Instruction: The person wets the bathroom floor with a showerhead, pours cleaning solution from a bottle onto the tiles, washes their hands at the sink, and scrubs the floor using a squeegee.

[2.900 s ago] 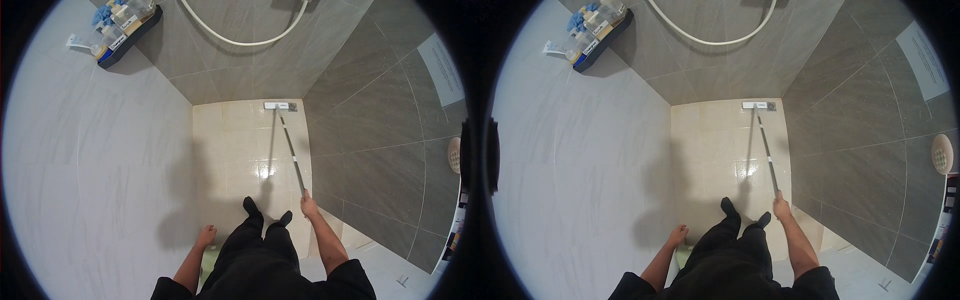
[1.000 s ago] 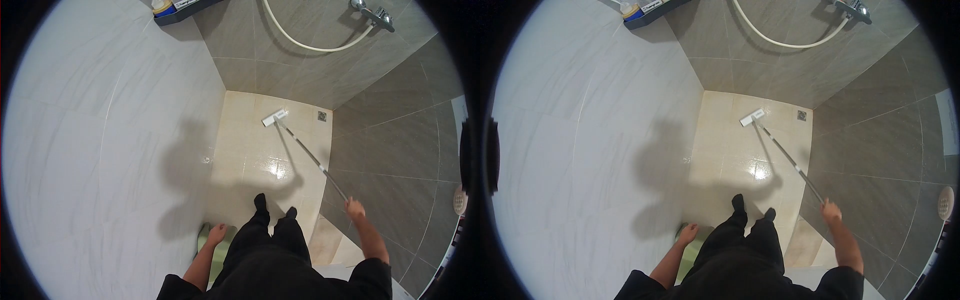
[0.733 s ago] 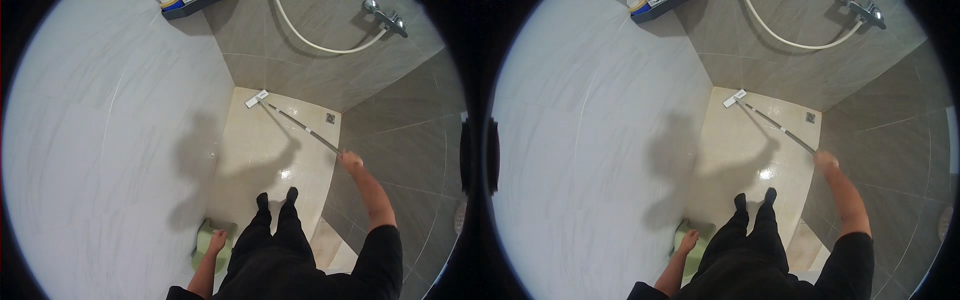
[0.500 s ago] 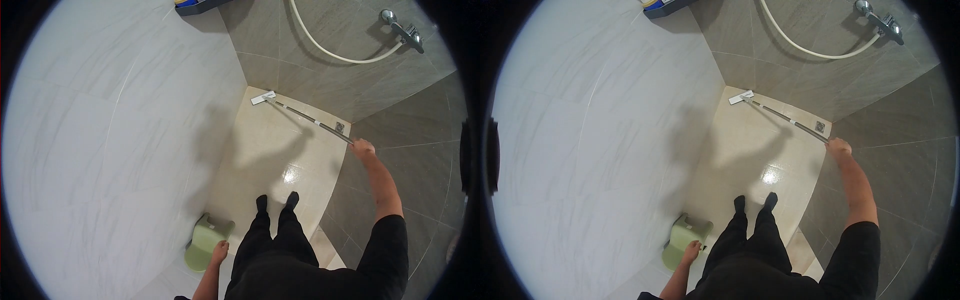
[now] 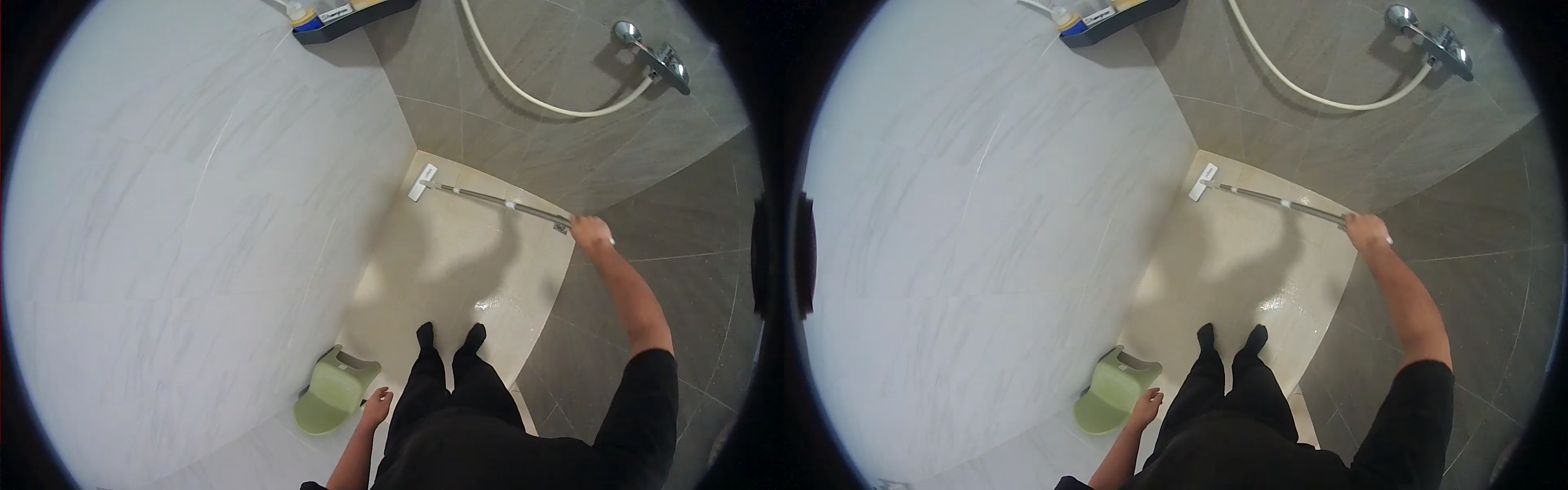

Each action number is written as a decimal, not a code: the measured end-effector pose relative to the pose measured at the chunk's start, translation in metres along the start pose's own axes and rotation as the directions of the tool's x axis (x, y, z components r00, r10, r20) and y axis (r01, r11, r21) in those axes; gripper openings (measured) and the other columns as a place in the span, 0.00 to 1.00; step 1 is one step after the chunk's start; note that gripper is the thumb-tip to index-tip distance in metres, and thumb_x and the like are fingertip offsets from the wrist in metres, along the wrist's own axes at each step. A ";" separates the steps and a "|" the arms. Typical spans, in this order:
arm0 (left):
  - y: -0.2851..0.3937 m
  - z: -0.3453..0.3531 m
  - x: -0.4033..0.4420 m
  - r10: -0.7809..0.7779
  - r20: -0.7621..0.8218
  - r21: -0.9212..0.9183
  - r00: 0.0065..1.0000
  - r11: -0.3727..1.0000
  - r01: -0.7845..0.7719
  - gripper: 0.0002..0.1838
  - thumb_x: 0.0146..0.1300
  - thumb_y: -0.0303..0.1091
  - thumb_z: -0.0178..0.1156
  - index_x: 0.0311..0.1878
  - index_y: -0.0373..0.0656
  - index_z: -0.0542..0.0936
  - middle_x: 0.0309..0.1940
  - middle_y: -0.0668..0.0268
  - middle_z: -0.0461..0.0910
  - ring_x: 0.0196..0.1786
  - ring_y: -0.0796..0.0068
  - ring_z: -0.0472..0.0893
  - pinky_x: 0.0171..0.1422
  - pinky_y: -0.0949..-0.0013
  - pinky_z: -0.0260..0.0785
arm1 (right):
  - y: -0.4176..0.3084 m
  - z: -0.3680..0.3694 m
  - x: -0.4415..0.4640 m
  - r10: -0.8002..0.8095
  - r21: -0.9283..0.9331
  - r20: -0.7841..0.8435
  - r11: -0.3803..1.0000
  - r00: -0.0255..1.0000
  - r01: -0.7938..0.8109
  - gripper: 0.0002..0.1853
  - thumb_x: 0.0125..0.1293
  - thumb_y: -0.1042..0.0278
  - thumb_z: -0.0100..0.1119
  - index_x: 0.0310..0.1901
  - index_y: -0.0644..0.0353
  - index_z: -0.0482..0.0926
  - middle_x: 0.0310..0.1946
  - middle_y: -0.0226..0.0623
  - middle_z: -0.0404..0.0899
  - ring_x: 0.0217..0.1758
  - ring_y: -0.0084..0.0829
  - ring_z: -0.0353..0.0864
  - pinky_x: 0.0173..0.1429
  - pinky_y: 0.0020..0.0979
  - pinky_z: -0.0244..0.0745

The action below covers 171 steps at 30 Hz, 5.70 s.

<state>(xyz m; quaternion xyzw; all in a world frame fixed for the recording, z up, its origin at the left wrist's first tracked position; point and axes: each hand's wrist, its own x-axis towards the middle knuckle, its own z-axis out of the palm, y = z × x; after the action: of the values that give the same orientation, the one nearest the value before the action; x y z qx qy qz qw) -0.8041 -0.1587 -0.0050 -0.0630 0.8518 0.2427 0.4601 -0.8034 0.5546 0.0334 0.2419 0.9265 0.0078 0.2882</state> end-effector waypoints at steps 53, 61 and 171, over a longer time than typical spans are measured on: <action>-0.032 0.024 0.053 0.021 0.011 -0.128 1.000 0.992 -0.019 0.26 0.64 0.45 0.57 0.60 0.36 0.75 0.48 0.49 0.83 0.51 0.56 0.82 0.58 0.60 0.72 | -0.044 0.223 -0.270 0.489 0.180 0.579 0.704 0.653 -0.687 0.36 0.76 0.38 0.26 0.58 0.63 0.75 0.56 0.52 0.76 0.61 0.48 0.75 0.64 0.47 0.70; -0.001 -0.008 0.111 0.174 0.180 0.099 0.968 0.976 -0.194 0.27 0.65 0.47 0.57 0.60 0.37 0.75 0.50 0.48 0.81 0.54 0.53 0.81 0.59 0.59 0.71 | -0.171 0.317 -0.440 0.545 0.339 0.708 0.296 0.449 -0.893 0.35 0.75 0.41 0.33 0.53 0.72 0.75 0.49 0.63 0.78 0.50 0.59 0.81 0.59 0.54 0.74; 0.115 -0.009 0.154 0.301 0.434 0.398 0.849 0.782 -0.480 0.27 0.65 0.48 0.55 0.59 0.36 0.75 0.51 0.47 0.81 0.56 0.51 0.80 0.62 0.58 0.70 | -0.363 0.313 -0.609 0.354 0.463 0.752 0.316 0.556 -0.828 0.35 0.72 0.61 0.43 0.76 0.48 0.41 0.28 0.65 0.79 0.33 0.64 0.80 0.39 0.60 0.74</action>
<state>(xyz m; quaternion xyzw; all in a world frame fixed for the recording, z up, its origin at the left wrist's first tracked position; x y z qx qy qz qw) -0.9363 -0.0448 -0.0855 0.2808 0.7838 0.1162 0.5416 -0.3598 -0.0806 0.0395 0.6716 0.5409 -0.3545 0.3615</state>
